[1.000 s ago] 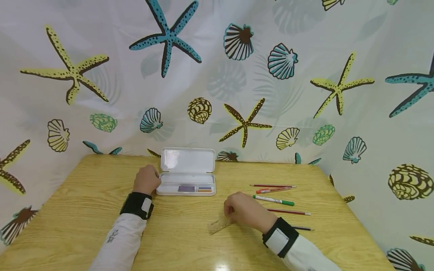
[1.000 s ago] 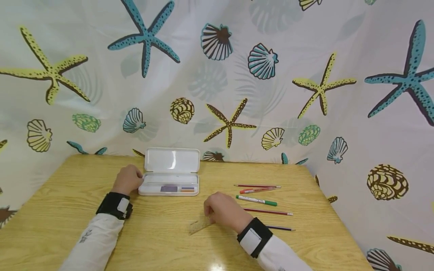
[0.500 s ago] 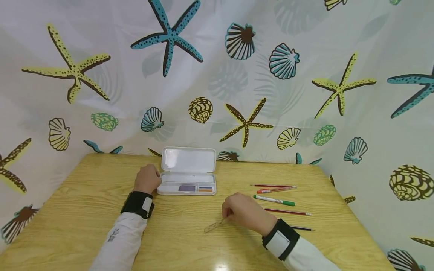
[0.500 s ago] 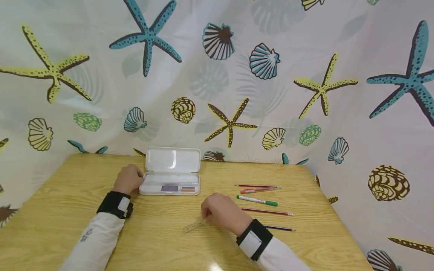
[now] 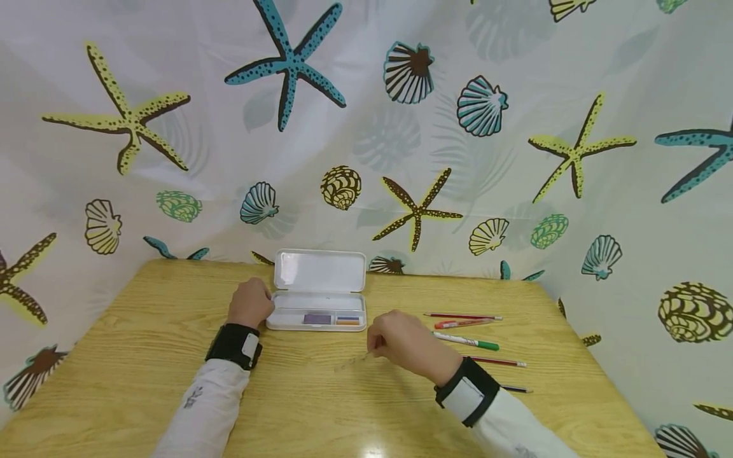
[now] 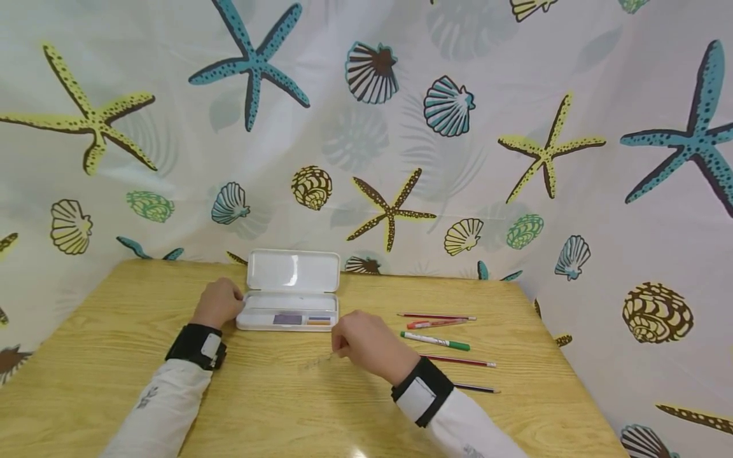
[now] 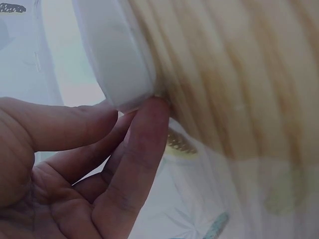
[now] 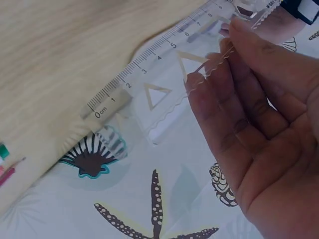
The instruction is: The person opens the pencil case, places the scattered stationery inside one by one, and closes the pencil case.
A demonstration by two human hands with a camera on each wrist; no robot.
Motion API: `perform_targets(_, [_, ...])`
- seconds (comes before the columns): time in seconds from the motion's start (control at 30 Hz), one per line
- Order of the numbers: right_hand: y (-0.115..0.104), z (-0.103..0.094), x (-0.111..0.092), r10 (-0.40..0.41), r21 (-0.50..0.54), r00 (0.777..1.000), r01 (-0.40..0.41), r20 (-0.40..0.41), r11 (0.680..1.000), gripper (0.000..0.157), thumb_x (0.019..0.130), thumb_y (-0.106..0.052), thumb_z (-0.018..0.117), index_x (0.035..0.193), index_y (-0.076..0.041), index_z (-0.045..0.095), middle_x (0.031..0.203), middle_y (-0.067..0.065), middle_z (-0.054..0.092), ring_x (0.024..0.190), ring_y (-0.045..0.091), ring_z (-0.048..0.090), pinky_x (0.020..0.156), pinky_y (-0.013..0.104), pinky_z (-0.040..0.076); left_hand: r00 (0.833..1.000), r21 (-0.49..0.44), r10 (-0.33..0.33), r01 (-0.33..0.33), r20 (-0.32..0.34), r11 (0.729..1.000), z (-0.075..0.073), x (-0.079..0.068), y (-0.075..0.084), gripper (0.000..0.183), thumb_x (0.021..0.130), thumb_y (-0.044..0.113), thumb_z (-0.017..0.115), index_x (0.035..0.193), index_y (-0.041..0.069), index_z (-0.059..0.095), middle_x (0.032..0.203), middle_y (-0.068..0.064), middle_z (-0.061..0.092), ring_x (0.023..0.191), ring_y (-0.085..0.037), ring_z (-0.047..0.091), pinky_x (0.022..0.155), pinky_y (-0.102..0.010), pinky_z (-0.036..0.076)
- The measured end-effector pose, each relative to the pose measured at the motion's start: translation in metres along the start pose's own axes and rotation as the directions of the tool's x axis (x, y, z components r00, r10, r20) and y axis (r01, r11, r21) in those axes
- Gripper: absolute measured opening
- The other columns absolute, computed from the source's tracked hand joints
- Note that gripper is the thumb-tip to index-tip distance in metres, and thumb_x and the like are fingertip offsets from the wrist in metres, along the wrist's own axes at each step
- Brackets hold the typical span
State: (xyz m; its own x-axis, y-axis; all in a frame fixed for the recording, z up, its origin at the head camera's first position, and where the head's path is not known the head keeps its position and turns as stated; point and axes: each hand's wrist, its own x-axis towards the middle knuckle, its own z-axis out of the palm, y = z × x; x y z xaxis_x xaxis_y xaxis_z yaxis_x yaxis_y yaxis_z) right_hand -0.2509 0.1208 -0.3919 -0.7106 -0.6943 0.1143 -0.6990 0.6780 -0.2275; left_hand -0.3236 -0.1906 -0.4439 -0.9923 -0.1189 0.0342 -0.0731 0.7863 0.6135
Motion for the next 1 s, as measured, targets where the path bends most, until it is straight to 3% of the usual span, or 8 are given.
perform_targets(0.57, [-0.01, -0.036, 0.057, -0.006, -0.022, 0.998, 0.004, -0.058, 1.0, 0.012, 0.088, -0.008, 0.081, 0.082, -0.016, 0.074, 0.077, -0.007, 0.065, 0.071, 0.007, 0.058, 0.067, 0.027, 0.05, 1.0, -0.006, 0.006, -0.006, 0.005, 1.0, -0.001, 0.004, -0.002, 0.021, 0.081, -0.004, 0.06, 0.061, 0.002, 0.059, 0.058, -0.005, 0.045, 0.056, -0.023, 0.048, 0.052, -0.031, 0.036])
perform_targets(1.0, [-0.007, -0.03, 0.101, 0.004, -0.01, 0.997, -0.005, -0.071, 1.0, 0.005, 0.09, -0.007, 0.078, 0.09, -0.012, 0.077, 0.084, -0.003, 0.07, 0.076, 0.011, 0.062, 0.071, 0.029, 0.052, 1.0, -0.015, 0.014, -0.014, -0.01, 1.0, 0.001, 0.003, -0.005, 0.019, 0.081, -0.003, 0.061, 0.063, 0.002, 0.06, 0.06, -0.007, 0.049, 0.058, -0.024, 0.051, 0.053, -0.032, 0.037])
